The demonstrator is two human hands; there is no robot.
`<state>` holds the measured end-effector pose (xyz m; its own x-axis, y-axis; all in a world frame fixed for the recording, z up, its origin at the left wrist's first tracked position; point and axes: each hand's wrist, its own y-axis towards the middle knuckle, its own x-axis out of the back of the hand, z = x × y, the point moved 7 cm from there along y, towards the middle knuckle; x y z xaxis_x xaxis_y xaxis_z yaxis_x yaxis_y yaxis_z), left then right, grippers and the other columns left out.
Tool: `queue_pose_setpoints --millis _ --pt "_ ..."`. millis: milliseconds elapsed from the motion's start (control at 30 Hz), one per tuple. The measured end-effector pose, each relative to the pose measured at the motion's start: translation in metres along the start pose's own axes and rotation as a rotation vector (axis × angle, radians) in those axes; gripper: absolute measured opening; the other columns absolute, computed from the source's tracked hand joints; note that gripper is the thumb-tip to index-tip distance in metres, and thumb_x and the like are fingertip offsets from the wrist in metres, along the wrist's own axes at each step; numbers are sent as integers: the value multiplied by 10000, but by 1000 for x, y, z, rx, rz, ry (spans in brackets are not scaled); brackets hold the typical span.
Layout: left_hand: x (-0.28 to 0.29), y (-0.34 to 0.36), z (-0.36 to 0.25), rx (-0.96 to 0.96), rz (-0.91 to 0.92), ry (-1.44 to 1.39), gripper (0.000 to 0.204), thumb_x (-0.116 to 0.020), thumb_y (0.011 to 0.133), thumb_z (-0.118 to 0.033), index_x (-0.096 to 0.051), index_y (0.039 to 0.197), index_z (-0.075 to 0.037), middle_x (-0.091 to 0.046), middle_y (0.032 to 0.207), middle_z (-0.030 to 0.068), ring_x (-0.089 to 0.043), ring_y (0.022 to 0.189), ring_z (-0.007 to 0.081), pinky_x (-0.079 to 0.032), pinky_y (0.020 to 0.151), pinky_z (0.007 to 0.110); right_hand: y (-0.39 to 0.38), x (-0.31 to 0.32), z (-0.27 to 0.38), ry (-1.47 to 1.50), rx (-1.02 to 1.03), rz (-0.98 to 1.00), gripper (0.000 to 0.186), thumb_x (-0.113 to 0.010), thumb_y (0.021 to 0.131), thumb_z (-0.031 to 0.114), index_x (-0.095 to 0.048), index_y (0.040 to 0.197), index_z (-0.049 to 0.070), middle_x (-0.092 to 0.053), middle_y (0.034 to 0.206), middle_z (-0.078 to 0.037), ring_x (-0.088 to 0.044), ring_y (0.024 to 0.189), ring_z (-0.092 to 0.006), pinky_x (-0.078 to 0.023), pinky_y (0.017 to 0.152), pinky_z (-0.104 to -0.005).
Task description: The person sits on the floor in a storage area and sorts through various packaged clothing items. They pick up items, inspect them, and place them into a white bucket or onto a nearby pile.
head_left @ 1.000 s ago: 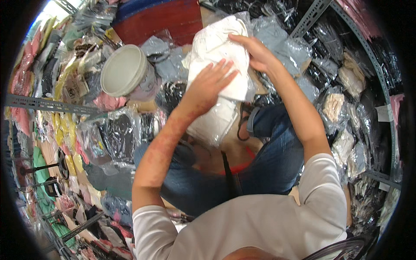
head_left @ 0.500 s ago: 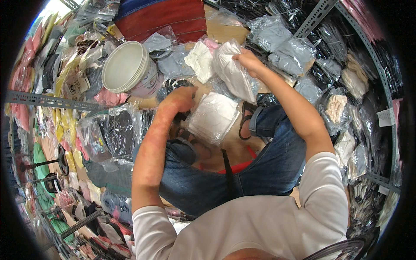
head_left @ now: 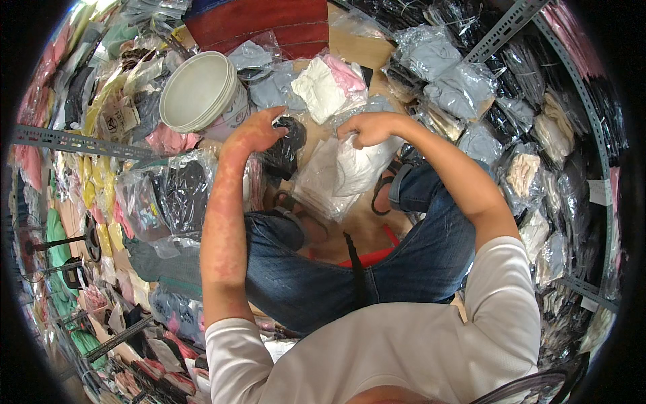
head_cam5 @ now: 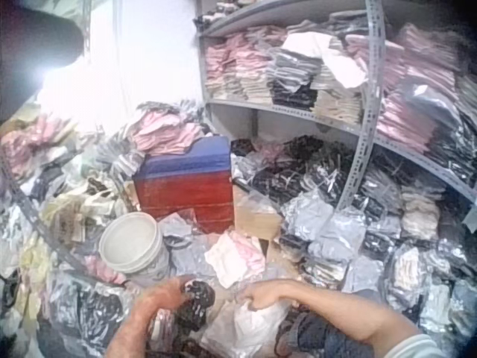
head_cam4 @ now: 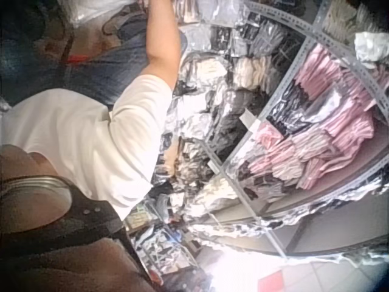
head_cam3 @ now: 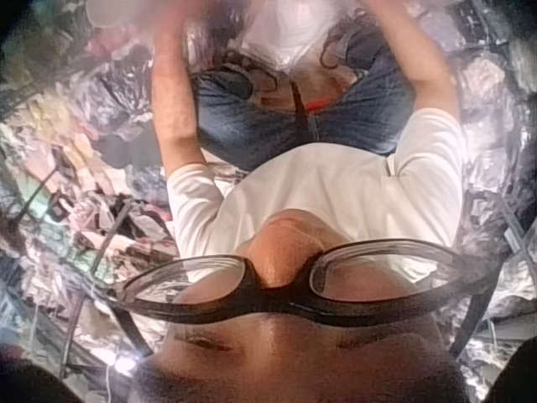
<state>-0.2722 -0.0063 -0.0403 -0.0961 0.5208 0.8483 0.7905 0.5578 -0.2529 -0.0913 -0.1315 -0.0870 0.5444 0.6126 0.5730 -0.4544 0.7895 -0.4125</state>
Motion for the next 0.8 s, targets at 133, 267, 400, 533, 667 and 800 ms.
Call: queue_pose_setpoints --millis 133,267,400,533,667,800 --pt "8 -6 -8 30 19 -39 572 -658 864 -243 -505 1366 -15 -559 1316 247 -519 1247 379 -395 1068 408 -3 -10 -6 -57 -1 109 410 -629 706 96 -647 1111 30 -682 969 -131 -622 901 -246 -477 799 -365" --pt "9 -4 -1 24 11 -25 578 -653 866 -270 -507 1364 -15 -566 1306 252 -526 1240 381 -398 1063 411 -3 -16 -12 -26 -58 227 395 -652 682 109 -676 1067 21 -692 888 -112 -620 840 -210 -481 758 -354" --pt "9 3 4 10 -14 -30 583 -658 865 -276 -508 1362 -11 -580 1289 253 -552 1214 373 -419 1042 408 -5 -24 -10 -31 -91 290 413 -669 667 119 -684 1065 11 -698 887 -98 -609 816 -185 -481 735 -340" --pt "14 5 1 -10 -57 -21 578 -667 869 -275 -515 1351 6 -594 1274 252 -584 1185 359 -444 1016 406 -6 -35 -6 -31 -137 396 446 -683 644 131 -688 1073 8 -701 907 -108 -610 815 -193 -481 727 -340" --pt "6 6 5 -15 -34 6 583 -661 871 -286 -511 1355 3 -593 1271 260 -584 1182 365 -444 1017 410 20 -44 -5 -99 -96 473 238 -669 662 109 -695 874 3 -655 724 -58 -586 705 -165 -452 635 -355" --pt "6 -1 12 15 -16 -33 586 -663 872 -293 -509 1362 -12 -590 1277 256 -579 1185 369 -446 1015 406 66 -70 9 -244 -71 510 213 -678 648 127 -692 829 16 -647 713 -82 -583 693 -215 -445 638 -388"
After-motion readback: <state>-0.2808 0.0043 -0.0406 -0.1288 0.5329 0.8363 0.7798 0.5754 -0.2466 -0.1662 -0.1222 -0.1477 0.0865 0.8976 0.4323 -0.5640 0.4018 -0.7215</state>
